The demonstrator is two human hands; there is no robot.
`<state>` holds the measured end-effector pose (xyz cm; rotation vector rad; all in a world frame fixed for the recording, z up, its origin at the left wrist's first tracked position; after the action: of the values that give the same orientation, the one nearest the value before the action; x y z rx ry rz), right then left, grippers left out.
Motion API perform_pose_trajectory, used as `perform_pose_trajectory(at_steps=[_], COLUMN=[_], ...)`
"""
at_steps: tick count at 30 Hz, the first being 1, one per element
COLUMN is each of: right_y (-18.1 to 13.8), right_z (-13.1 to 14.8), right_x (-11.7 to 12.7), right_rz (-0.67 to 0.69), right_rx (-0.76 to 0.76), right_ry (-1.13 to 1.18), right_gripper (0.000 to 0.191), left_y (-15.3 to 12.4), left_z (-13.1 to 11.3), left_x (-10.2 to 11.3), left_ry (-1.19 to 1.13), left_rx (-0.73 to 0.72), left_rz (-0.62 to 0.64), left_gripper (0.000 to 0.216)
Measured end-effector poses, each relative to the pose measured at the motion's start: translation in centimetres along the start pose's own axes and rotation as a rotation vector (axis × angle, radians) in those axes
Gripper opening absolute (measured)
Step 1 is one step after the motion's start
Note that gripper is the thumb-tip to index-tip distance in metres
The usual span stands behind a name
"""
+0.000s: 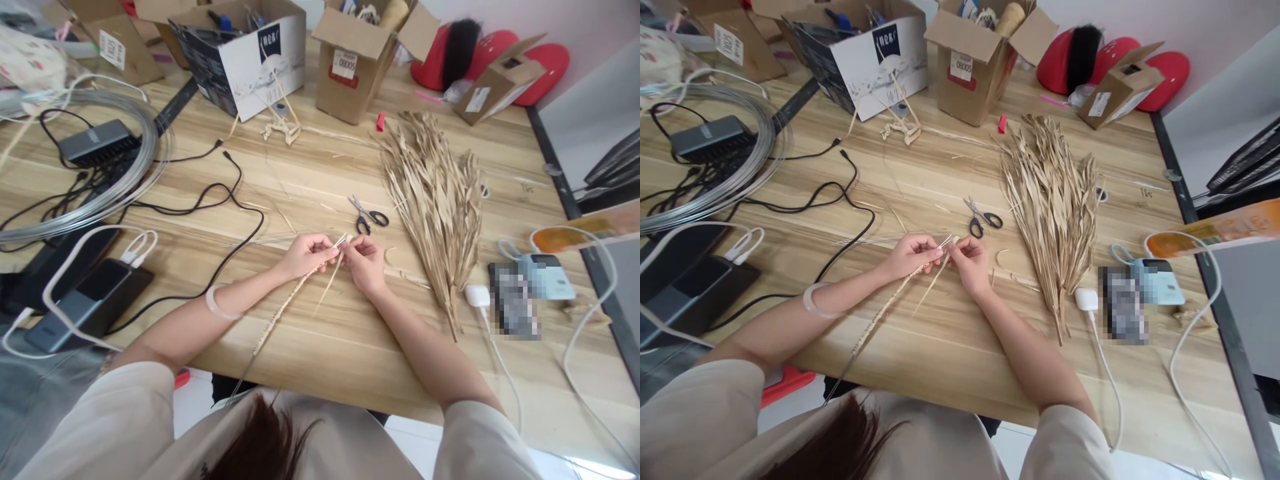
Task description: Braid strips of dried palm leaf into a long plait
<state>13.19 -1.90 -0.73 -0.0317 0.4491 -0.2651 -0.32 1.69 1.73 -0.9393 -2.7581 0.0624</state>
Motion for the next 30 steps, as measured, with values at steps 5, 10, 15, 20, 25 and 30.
perform_pose_trajectory(at_steps=[5, 10, 15, 20, 25, 30], right_y=[-0.3, -0.7, -0.9, -0.8, -0.4, 0.1], right_z=[0.6, 0.6, 0.3, 0.1, 0.0, 0.3], right_x=[-0.1, -0.1, 0.3, 0.5, 0.7, 0.9], right_rz=[-0.024, -0.02, -0.047, -0.057, -0.037, -0.02], right_rx=[0.048, 0.078, 0.134, 0.166, 0.212, 0.247], right_ry=[-0.127, -0.24, -0.373, -0.379, -0.339, -0.336], right_gripper=[0.026, 0.019, 0.014, 0.01, 0.011, 0.012], left_y=[-0.2, -0.2, -0.1, -0.1, -0.1, -0.1], left_z=[-0.4, -0.2, 0.2, 0.1, 0.1, 0.2], left_x=[-0.2, -0.3, -0.3, -0.5, -0.5, -0.4], left_ry=[0.07, 0.142, 0.184, 0.217, 0.211, 0.212], left_rx=[-0.005, -0.027, -0.012, -0.008, -0.013, -0.011], left_rz=[0.029, 0.041, 0.052, 0.046, 0.045, 0.042], left_gripper=[0.03, 0.03, 0.03, 0.028, 0.028, 0.029])
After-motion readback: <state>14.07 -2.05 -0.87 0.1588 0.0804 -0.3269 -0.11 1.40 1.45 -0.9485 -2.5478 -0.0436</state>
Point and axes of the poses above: each hand's wrist, its own y-axis towards the middle knuckle, its own x-axis out of the back of the hand, z = x × y, the point moved 4 cm from there along y, towards the middle knuckle, and after that the axes turned 12 degrees about y, right-handed, at the moved point
